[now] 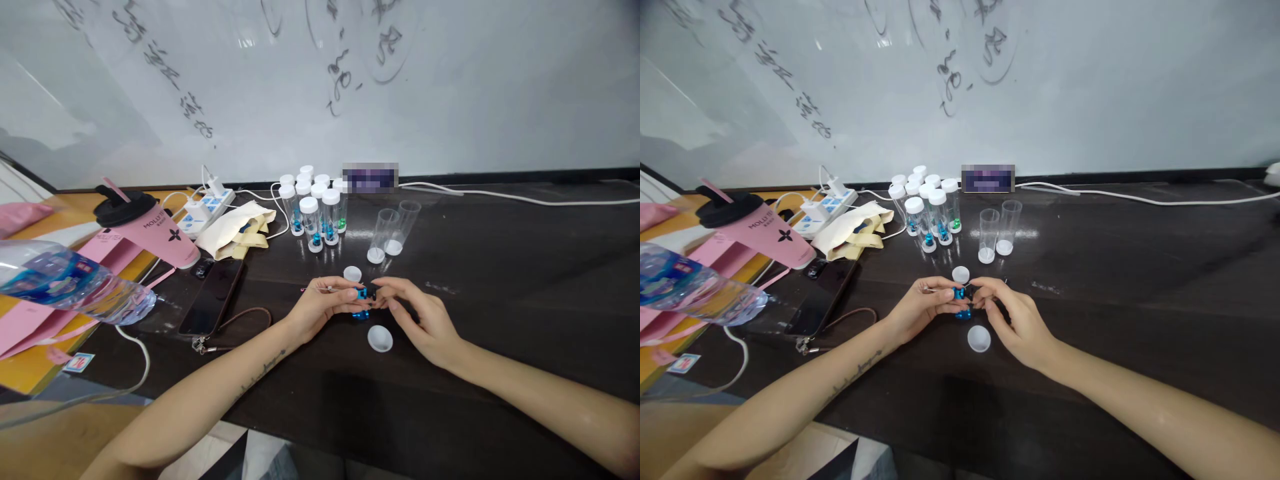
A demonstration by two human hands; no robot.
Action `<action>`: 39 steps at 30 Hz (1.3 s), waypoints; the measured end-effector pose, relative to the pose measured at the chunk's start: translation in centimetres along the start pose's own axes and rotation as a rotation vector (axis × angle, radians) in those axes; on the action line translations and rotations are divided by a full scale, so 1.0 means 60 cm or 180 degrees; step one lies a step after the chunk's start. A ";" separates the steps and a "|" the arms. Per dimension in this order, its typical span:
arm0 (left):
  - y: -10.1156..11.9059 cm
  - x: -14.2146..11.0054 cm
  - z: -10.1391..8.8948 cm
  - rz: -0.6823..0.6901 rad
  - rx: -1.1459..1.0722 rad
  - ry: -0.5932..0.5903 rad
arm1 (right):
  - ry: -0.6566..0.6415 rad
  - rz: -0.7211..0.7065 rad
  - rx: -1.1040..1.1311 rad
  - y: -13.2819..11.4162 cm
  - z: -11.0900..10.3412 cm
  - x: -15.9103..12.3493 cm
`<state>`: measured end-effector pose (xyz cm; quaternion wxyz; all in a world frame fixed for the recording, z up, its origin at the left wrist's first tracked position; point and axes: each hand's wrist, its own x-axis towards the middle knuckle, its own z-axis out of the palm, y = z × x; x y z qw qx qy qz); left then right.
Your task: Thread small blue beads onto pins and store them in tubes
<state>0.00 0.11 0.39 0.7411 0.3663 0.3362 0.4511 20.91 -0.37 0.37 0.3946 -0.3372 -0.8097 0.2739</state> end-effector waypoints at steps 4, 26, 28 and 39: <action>-0.002 0.000 -0.001 0.0008 -0.0006 -0.0036 | -0.0015 -0.0034 -0.0027 0.000 -0.001 0.000; -0.002 0.000 0.000 -0.0009 0.0027 0.0015 | -0.0054 0.0062 0.0033 0.001 0.001 0.000; -0.002 0.000 0.001 0.0004 0.0024 0.0013 | -0.0087 0.0059 0.0033 0.001 0.001 -0.001; -0.003 0.000 -0.001 0.0021 -0.0029 -0.0048 | -0.0123 0.0024 0.0030 -0.004 0.000 0.003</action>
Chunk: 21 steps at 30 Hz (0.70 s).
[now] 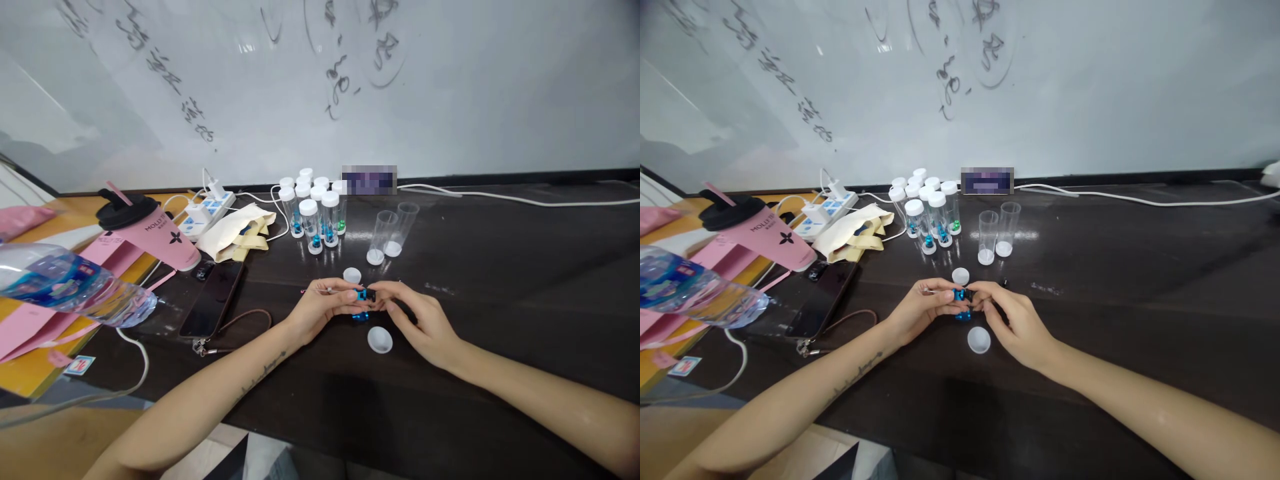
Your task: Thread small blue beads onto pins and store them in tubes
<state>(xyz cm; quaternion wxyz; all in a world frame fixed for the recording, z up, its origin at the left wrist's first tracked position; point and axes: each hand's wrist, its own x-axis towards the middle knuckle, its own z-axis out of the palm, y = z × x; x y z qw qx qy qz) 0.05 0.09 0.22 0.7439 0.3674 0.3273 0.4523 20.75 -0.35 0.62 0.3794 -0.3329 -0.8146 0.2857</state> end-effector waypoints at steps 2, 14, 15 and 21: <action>0.000 0.000 0.000 0.0008 0.0004 -0.0013 | 0.0017 0.0017 0.0054 0.001 0.000 0.000; -0.003 0.001 -0.003 0.0038 0.0032 -0.0028 | -0.0006 -0.0010 0.0107 0.003 0.001 0.000; -0.003 0.001 -0.003 0.0040 0.0033 -0.0019 | -0.0018 -0.0020 0.0093 0.003 0.001 0.000; -0.002 0.001 -0.001 0.0033 -0.0011 -0.0033 | -0.0009 0.0017 0.0105 0.004 0.002 -0.001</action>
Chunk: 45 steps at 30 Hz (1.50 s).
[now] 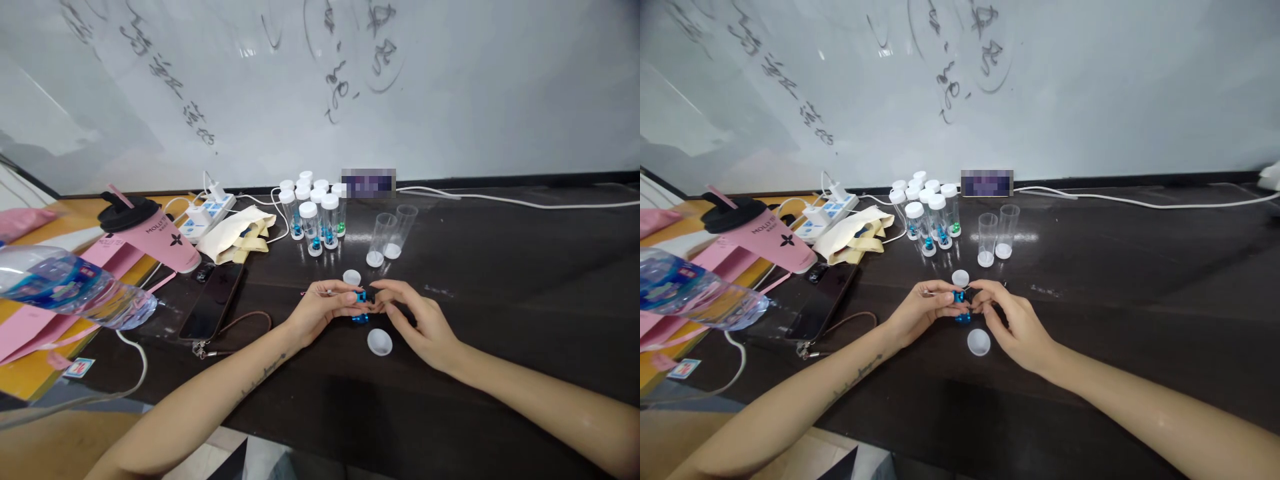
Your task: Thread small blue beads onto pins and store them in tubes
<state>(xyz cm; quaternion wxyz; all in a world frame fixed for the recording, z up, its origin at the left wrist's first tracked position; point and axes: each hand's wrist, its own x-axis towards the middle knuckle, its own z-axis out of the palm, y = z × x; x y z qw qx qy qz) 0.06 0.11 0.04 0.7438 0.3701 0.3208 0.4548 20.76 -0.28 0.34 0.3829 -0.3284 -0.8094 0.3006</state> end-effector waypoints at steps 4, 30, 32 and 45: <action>0.001 0.000 0.001 -0.0001 -0.0007 0.0004 | -0.0015 -0.0029 -0.0044 -0.001 0.000 0.000; 0.000 0.000 0.000 -0.0019 0.0005 -0.0003 | -0.0007 0.0048 0.0079 0.000 0.000 0.001; 0.000 0.000 -0.001 -0.0023 0.0005 -0.0004 | -0.0007 0.0044 0.0086 0.000 0.000 0.001; 0.001 -0.001 0.000 -0.0044 0.0076 0.0022 | -0.0029 0.0038 0.0021 0.000 -0.002 -0.002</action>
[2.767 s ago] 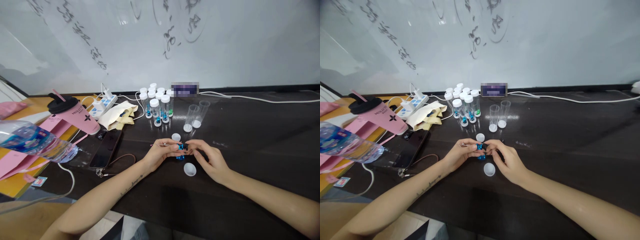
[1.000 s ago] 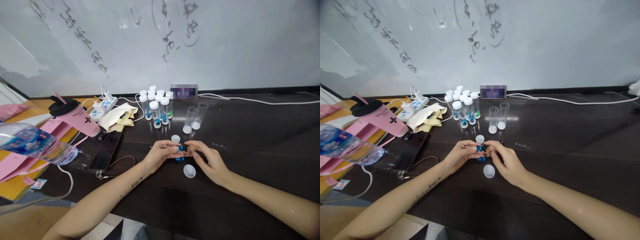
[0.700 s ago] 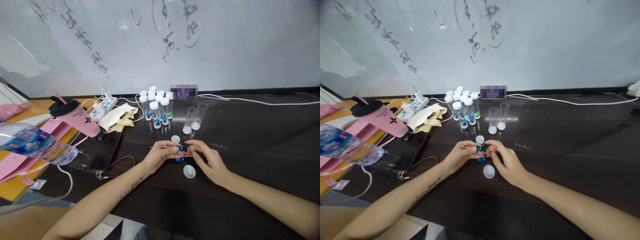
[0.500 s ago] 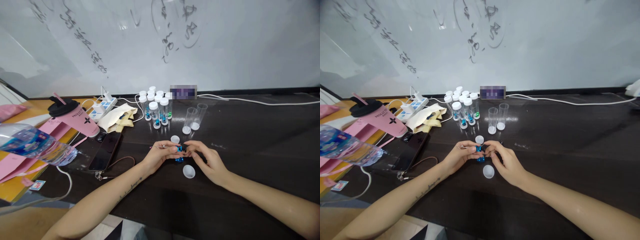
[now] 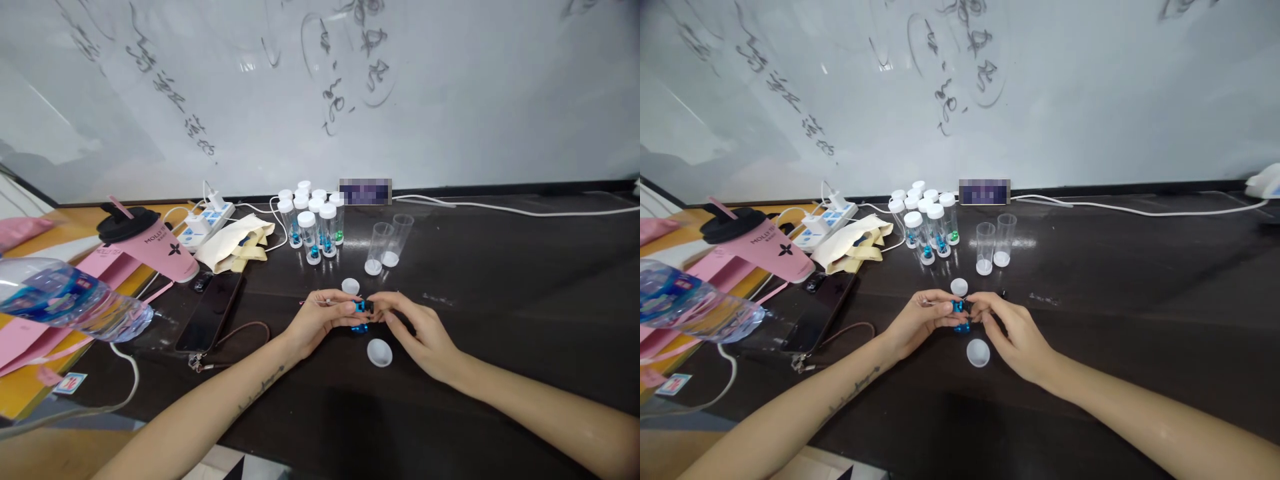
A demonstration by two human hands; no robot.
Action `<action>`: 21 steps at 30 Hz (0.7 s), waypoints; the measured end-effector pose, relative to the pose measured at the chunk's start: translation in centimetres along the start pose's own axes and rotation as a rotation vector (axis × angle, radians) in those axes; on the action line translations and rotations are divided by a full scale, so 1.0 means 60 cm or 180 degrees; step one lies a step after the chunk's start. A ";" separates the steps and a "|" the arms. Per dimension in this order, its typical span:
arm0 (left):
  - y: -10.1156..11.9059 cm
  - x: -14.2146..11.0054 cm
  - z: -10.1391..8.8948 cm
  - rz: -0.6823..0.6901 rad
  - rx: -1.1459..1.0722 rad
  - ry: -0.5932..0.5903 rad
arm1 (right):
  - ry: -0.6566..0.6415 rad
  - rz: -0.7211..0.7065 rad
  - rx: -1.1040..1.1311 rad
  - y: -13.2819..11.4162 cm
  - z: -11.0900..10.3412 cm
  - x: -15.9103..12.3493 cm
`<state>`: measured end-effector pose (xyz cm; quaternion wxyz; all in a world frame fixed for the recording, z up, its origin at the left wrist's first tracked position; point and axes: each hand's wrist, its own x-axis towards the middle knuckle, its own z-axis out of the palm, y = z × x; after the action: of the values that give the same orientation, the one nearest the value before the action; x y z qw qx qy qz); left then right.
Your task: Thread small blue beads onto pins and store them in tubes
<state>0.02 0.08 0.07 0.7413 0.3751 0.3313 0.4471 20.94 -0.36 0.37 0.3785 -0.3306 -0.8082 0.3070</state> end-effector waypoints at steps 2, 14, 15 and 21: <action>0.000 0.000 0.000 -0.0003 -0.0006 0.0018 | 0.0036 0.0012 0.0014 -0.001 0.000 0.000; -0.001 0.001 -0.001 -0.0012 -0.0014 0.0031 | 0.0007 0.0012 -0.0017 -0.001 0.001 0.000; -0.001 0.001 -0.001 -0.0009 -0.0021 0.0021 | 0.0019 0.0024 -0.0010 -0.001 0.001 0.001; 0.000 0.001 0.000 -0.0016 -0.0016 0.0048 | 0.0007 0.0024 -0.0017 0.000 0.001 0.002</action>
<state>0.02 0.13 0.08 0.7409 0.3691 0.3367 0.4489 20.85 -0.29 0.36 0.3774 -0.3351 -0.8073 0.3058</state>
